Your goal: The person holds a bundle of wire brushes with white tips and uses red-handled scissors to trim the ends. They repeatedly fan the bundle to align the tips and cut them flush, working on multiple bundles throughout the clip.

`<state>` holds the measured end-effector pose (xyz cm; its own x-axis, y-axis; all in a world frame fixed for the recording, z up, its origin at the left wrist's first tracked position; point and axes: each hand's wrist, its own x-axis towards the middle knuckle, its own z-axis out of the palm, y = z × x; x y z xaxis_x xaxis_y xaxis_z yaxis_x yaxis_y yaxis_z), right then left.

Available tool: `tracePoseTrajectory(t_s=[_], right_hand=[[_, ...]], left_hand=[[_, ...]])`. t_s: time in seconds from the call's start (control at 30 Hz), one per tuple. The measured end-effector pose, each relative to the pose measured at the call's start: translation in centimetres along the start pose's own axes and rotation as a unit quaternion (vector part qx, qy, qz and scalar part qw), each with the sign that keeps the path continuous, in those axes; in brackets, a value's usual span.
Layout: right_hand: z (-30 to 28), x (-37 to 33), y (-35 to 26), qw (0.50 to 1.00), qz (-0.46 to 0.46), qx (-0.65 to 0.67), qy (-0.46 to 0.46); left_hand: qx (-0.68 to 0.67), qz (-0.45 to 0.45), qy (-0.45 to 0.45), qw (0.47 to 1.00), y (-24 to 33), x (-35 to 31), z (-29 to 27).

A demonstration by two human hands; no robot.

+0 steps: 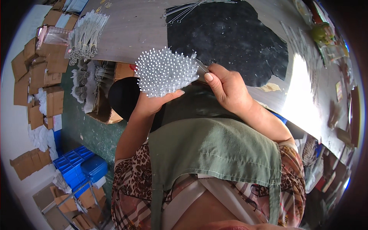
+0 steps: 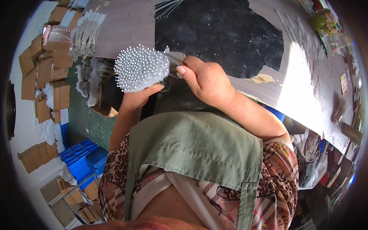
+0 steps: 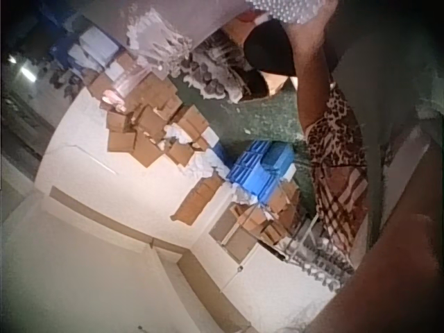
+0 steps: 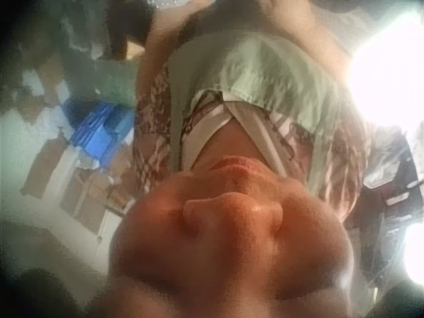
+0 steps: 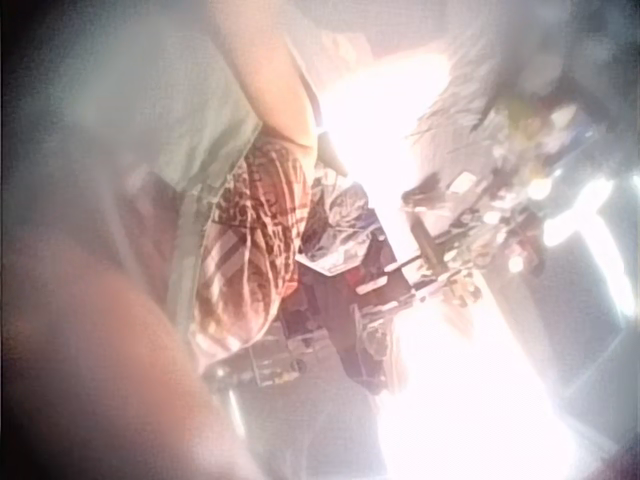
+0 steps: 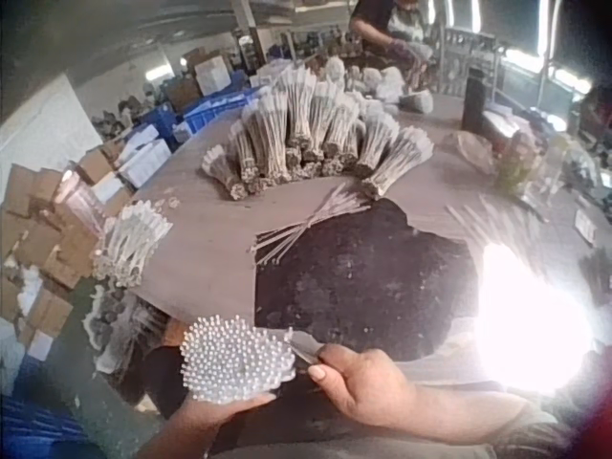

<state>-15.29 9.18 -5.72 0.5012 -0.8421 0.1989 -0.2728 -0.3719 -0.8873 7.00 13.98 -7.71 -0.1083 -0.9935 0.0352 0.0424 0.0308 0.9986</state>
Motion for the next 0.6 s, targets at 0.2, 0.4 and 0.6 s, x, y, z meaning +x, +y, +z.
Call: tracePoseTrajectory(t_s=[0.2, 0.4, 0.6], right_hand=[[0.0, -0.1, 0.1, 1.000, 0.000, 0.009, -0.005], [-0.1, 0.0, -0.1, 1.000, 0.004, 0.000, -0.005], [-0.1, 0.0, 0.2, 1.000, 0.012, 0.026, -0.001]], left_hand=[[-0.036, 0.001, -0.009, 0.999, 0.3, 0.2, 0.3], [-0.010, 0.016, -0.029, 0.999, 1.0, 0.4, 0.6], [-0.044, 0.015, -0.024, 0.999, 1.3, 0.4, 0.9]])
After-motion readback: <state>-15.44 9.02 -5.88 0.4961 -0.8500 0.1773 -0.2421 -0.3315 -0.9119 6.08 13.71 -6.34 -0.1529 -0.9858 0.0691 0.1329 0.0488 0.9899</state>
